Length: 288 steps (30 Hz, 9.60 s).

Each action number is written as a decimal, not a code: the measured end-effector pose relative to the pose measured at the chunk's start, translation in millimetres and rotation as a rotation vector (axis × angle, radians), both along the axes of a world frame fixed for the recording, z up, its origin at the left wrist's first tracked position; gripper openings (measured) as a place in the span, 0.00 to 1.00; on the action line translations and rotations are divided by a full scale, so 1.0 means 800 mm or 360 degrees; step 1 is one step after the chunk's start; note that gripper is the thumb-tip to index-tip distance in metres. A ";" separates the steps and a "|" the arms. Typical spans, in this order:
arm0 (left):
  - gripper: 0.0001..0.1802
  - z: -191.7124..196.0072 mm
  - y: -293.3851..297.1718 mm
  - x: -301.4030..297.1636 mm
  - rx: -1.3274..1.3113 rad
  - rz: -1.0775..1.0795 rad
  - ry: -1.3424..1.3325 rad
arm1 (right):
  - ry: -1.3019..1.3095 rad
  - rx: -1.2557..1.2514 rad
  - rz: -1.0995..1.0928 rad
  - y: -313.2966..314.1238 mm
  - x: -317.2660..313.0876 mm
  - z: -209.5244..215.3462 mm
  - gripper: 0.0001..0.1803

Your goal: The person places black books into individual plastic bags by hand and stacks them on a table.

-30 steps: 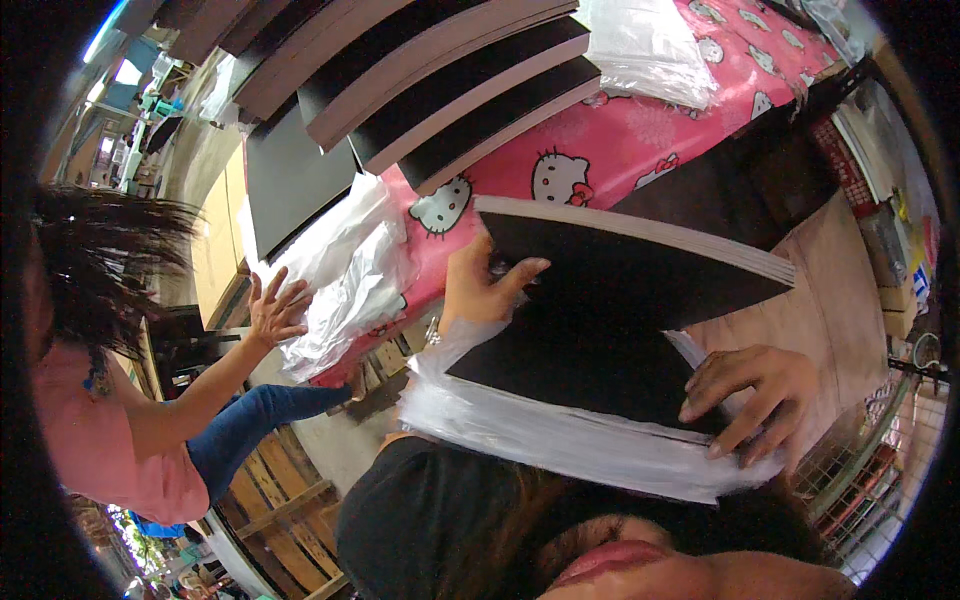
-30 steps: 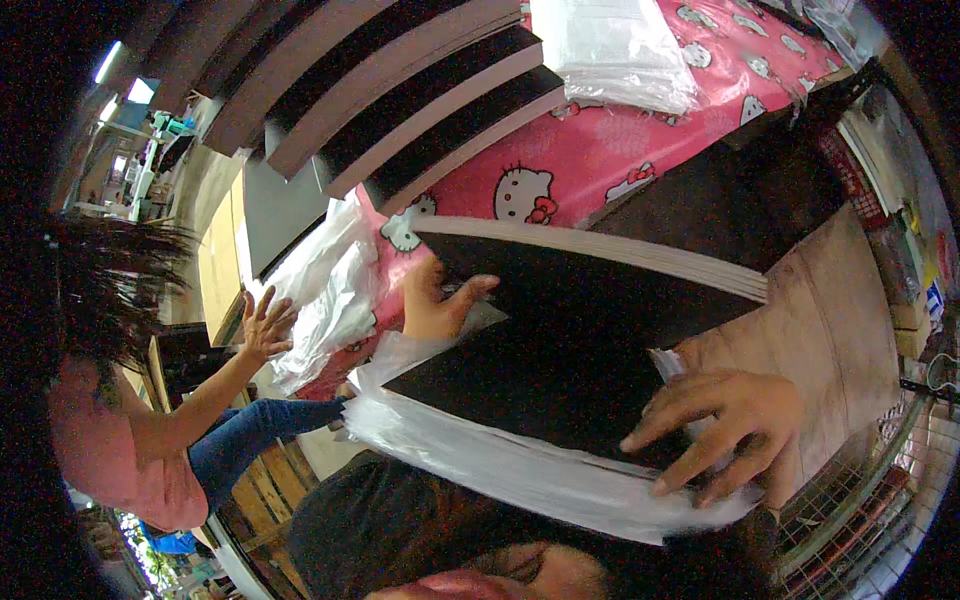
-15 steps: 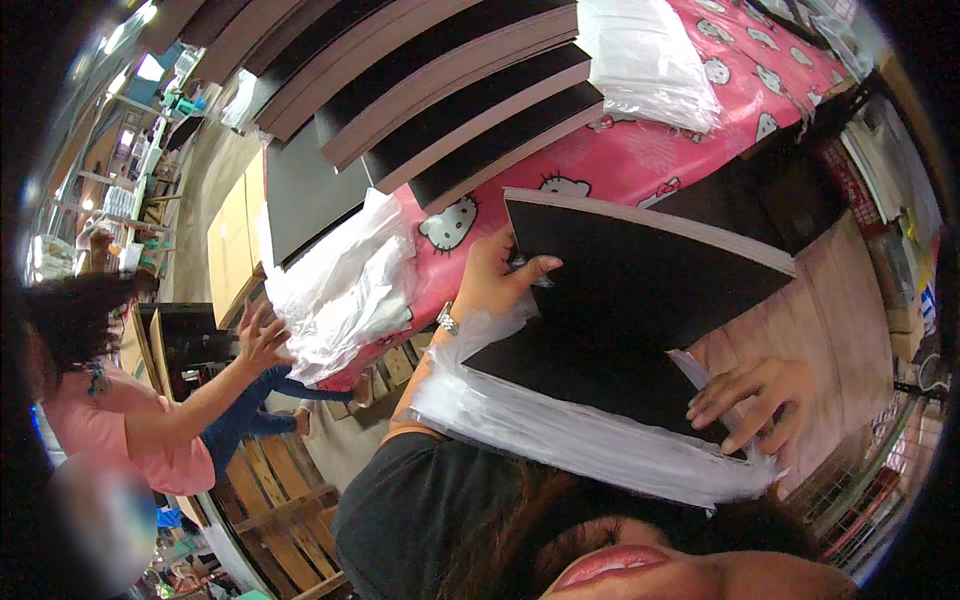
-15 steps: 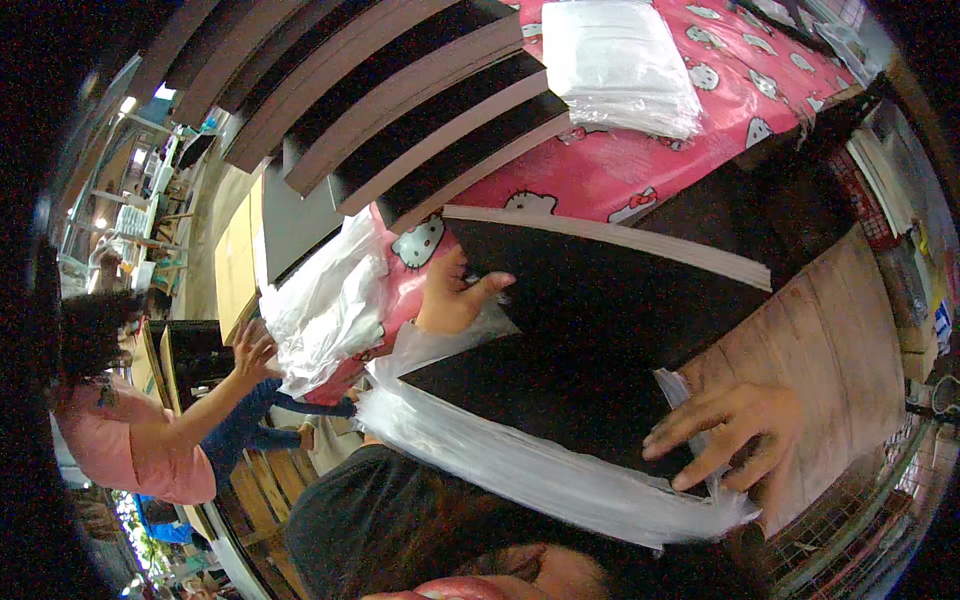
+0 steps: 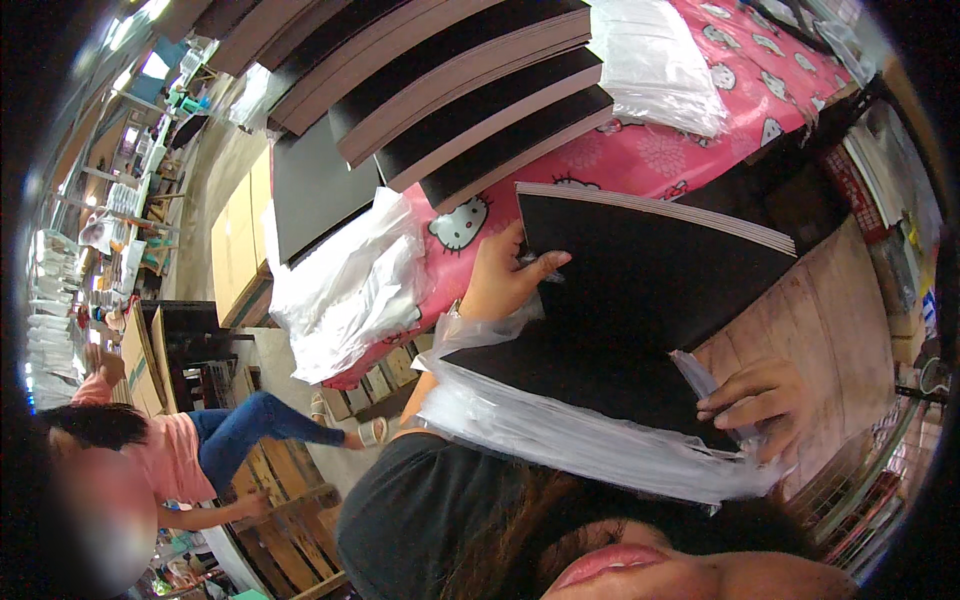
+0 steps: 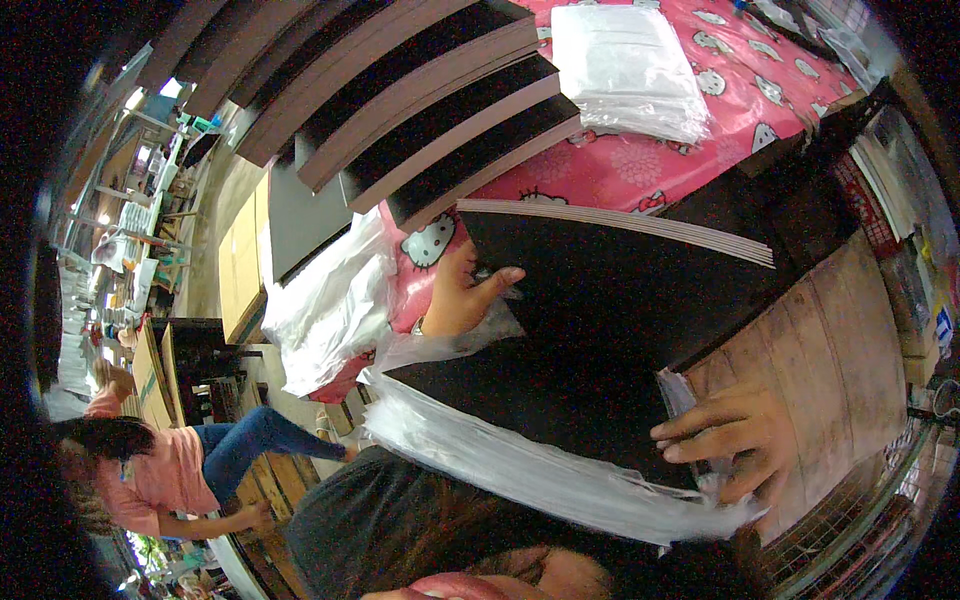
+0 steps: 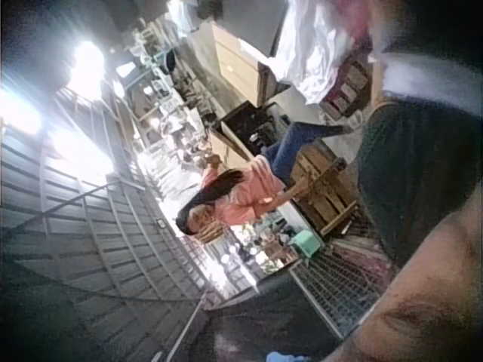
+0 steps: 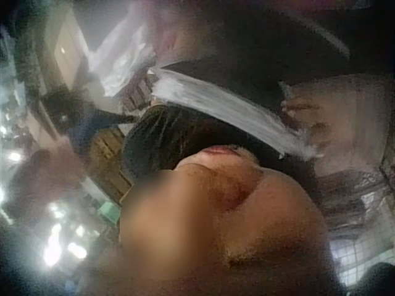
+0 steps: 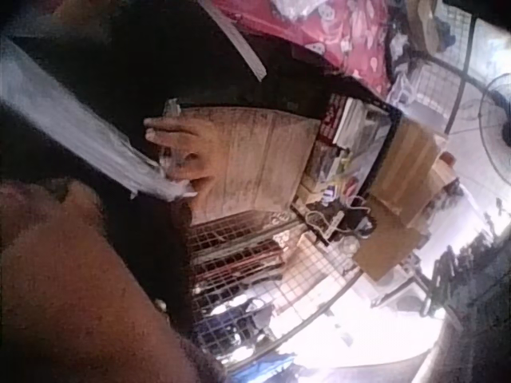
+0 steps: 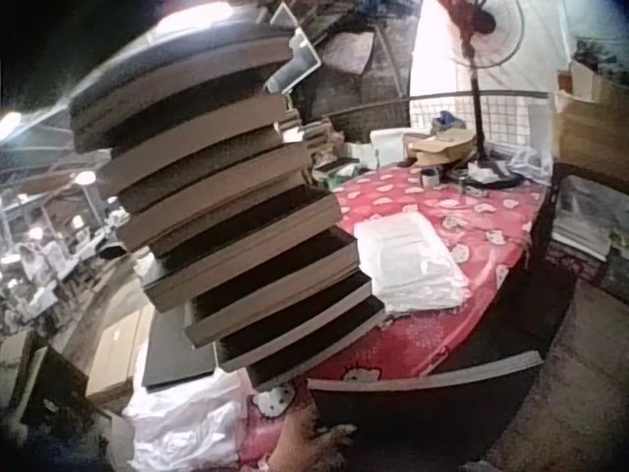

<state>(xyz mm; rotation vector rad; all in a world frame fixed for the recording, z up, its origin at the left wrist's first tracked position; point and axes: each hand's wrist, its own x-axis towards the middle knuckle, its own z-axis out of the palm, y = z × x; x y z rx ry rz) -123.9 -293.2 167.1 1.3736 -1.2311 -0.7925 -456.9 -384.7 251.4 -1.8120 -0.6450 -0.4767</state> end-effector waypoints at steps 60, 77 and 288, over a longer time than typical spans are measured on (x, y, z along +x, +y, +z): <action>0.16 0.013 0.001 -0.011 0.0096 0.0197 -0.0077 | -0.0127 -0.0050 -0.0866 0.042 -0.041 -0.008 0.15; 0.23 0.022 0.001 -0.011 0.0135 0.0218 0.0162 | 0.0371 0.0614 -0.2590 0.020 0.010 -0.059 0.37; 0.16 -0.364 0.471 0.186 0.0834 0.0630 0.0005 | 0.1751 -0.0690 -0.1119 0.040 0.198 -0.316 0.17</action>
